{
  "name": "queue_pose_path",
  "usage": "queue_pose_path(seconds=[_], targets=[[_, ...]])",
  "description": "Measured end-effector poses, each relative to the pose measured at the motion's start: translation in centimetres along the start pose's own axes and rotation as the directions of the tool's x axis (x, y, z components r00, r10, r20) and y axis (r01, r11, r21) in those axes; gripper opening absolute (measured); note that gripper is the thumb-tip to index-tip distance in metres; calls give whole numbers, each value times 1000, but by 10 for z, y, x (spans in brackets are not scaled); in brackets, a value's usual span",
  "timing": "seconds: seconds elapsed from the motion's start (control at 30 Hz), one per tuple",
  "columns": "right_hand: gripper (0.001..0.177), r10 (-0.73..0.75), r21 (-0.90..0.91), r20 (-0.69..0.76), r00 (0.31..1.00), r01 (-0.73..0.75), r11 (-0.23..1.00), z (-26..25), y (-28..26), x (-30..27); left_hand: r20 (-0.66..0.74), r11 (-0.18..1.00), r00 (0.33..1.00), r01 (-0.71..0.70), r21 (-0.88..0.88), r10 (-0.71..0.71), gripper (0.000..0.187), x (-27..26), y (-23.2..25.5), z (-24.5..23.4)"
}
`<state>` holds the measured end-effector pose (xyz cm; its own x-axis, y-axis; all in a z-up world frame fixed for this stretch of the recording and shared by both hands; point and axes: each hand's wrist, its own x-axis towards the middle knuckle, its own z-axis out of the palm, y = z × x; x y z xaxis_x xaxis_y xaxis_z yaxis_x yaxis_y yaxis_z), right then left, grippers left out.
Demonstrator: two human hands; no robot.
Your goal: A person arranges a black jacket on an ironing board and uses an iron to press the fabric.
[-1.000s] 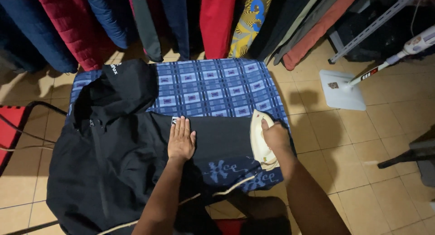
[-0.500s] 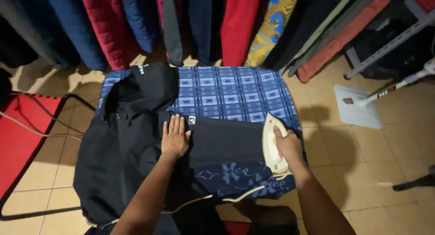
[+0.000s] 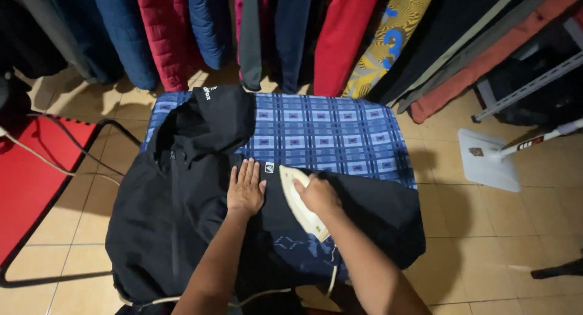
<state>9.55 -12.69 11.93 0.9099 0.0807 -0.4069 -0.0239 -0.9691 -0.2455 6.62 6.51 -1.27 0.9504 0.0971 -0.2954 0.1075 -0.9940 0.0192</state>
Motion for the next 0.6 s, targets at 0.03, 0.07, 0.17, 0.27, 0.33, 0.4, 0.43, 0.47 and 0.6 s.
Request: queue_pose_path(seconds=[0.03, 0.07, 0.17, 0.27, 0.33, 0.4, 0.43, 0.47, 0.6], targets=[[71, 5, -3, 9, 1000, -5, 1000, 2, 2, 6, 10, 1000, 1000, -1, -4, 1, 68, -1, 0, -1], [74, 37, -2, 13, 999, -37, 999, 4, 4, 12, 15, 1000, 1000, 2, -2, -2, 67, -2, 0, -2], [77, 79, 9, 3, 997, -79, 997, 8, 10, 26, 16, 1000, 1000, 16, 9, -16, 66, -5, 1, -10], [78, 114, 22, -20, 993, -113, 993, 13, 23, 38, 9, 1000, 1000, 18, 12, -19, 66, -5, 3, -14], [79, 132, 24, -19, 991, -132, 991, 11, 27, 35, 16, 1000, 1000, 21, 7, -21, 66, -8, 2, -13], [78, 161, 46, -17, 987, -160, 986, -2, 27, 25, 20, 999, 999, 28, 19, -29, 66, -8, 3, -16], [78, 165, 46, -17, 986, -164, 985, -2, 32, 26, 21, 1000, 999, 25, 20, -25, 66, -7, 3, -13], [79, 181, 45, -24, 983, -180, 983, -2, 38, 27, 15, 999, 999, 29, 23, -30, 65, -5, 3, -10], [79, 236, 45, -19, 971, -235, 971, -12, 51, 18, -5, 999, 1000, 15, 35, -15, 66, -3, 1, -3]])
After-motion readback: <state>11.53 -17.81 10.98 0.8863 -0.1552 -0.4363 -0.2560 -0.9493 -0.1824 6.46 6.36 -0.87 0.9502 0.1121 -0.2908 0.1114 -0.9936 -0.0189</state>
